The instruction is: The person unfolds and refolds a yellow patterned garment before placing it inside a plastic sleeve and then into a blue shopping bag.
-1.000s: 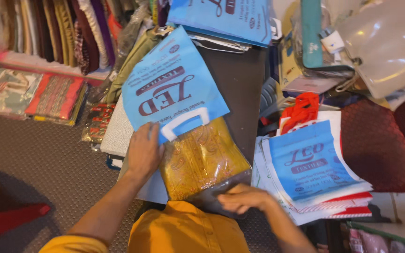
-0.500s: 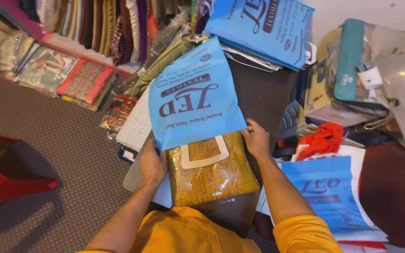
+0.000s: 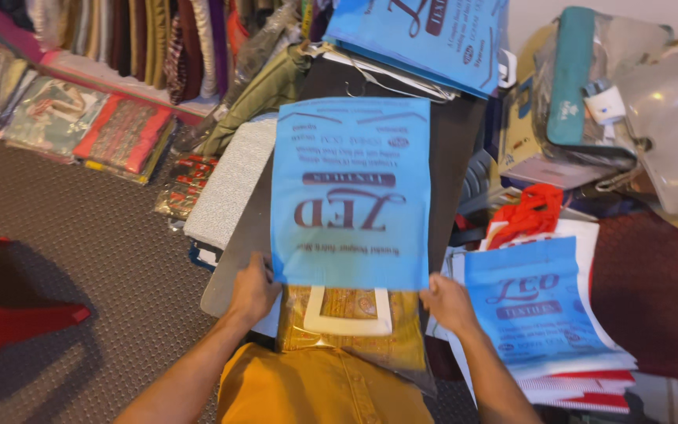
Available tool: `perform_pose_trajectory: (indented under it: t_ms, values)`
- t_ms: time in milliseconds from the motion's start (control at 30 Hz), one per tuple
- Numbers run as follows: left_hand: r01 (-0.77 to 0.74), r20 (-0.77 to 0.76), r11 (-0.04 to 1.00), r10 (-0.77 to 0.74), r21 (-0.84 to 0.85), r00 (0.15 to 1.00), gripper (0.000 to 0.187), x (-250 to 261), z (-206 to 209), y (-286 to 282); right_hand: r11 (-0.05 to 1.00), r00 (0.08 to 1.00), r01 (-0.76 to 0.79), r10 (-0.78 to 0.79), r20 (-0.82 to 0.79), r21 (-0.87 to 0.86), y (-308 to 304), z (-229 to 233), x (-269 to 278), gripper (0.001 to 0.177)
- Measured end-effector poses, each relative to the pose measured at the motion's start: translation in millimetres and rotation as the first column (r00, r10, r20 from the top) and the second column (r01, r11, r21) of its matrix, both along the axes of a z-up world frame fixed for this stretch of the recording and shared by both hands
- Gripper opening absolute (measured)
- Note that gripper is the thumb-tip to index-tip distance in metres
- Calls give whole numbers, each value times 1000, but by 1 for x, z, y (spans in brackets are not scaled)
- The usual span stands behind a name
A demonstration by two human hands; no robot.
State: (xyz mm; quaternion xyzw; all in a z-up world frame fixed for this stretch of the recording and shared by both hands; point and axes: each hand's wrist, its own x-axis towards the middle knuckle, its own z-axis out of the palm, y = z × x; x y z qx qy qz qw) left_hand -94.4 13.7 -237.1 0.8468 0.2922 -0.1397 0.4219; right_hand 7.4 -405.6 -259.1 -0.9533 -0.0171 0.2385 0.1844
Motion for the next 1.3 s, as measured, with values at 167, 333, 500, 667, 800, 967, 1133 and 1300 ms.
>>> perform_pose_trajectory:
  t_ms: [167, 333, 500, 667, 800, 967, 1133, 1300]
  values:
    - [378, -103, 923, -384, -71, 918, 16, -18, 19, 0, 932, 946, 183, -81, -313, 312, -17, 23, -87, 21]
    - [637, -33, 769, -639, -57, 769, 10, 30, 9, 20, 859, 904, 371, -248, -348, 352, -3, 67, -78, 19]
    - [623, 398, 767, -528, -155, 750, 7, 138, 74, 25, 819, 969, 225, -245, -33, 527, -33, 65, 8, 22]
    - [590, 450, 806, -509, -49, 734, 34, 220, 211, 22, 571, 885, 374, -454, -99, 731, -25, 179, 104, 44]
    - [403, 362, 882, -303, -243, 882, 26, 199, 333, 8, 490, 839, 452, -516, -170, 746, -11, 278, 126, 16]
    - [340, 318, 921, -269, -193, 909, 28, 204, 365, 18, 557, 877, 419, -453, -160, 717, 11, 338, 125, 22]
    - [451, 350, 873, -371, -183, 860, 29, 243, 378, 33, 453, 835, 406, -537, -121, 794, 31, 402, 118, 16]
    - [484, 466, 835, -330, -262, 821, 34, 256, 387, 15, 527, 745, 430, -665, 41, 733, 54, 440, 114, 16]
